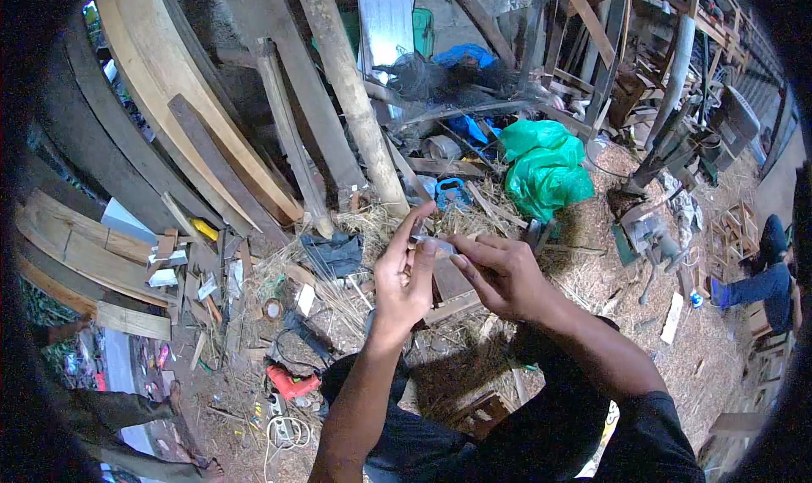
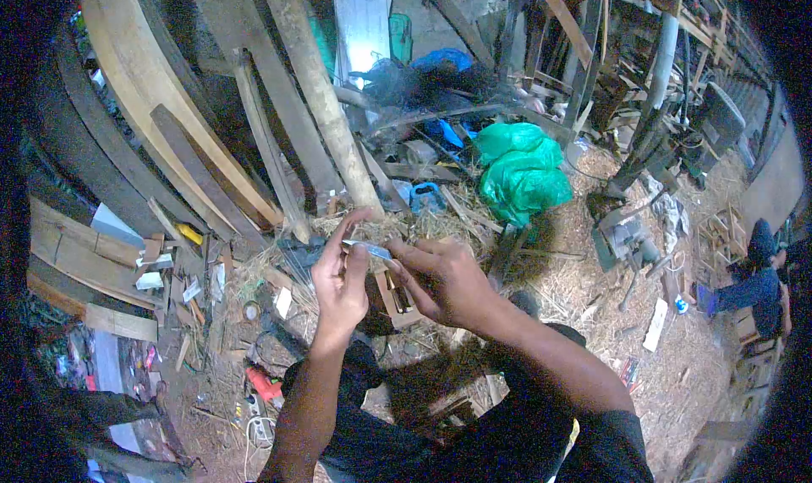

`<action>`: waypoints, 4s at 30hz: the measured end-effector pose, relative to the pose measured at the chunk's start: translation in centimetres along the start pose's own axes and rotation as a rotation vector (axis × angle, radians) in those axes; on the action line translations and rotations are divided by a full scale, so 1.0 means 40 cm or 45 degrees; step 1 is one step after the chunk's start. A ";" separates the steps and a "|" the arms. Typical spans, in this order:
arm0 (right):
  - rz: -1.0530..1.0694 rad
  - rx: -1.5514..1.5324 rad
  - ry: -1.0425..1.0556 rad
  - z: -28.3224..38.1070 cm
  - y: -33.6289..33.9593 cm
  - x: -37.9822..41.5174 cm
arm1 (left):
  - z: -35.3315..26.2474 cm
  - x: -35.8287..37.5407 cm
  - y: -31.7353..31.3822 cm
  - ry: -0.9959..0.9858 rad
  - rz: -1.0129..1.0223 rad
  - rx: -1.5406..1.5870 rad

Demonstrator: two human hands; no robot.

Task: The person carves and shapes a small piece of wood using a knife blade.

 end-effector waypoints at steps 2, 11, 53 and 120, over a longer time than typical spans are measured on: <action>0.011 0.058 0.015 -0.003 0.001 0.005 | 0.000 0.000 -0.002 -0.046 -0.018 -0.053; -0.002 0.159 0.028 0.005 0.017 0.007 | -0.011 -0.004 -0.017 -0.111 -0.120 -0.040; 0.034 0.052 -0.021 -0.026 0.049 0.005 | 0.080 0.005 -0.047 0.208 -0.121 0.221; 0.090 0.168 0.007 -0.036 0.051 0.021 | 0.009 -0.014 -0.021 -0.216 0.200 -0.259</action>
Point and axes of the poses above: each hand's wrist, its own x-axis away from the middle knuckle, its own y-axis out of the back of the hand, z = x × y, the point moved 4 cm from there along -x, towards the middle knuckle, and after that the axes turned 4 degrees about -y, right-handed, at the moved point
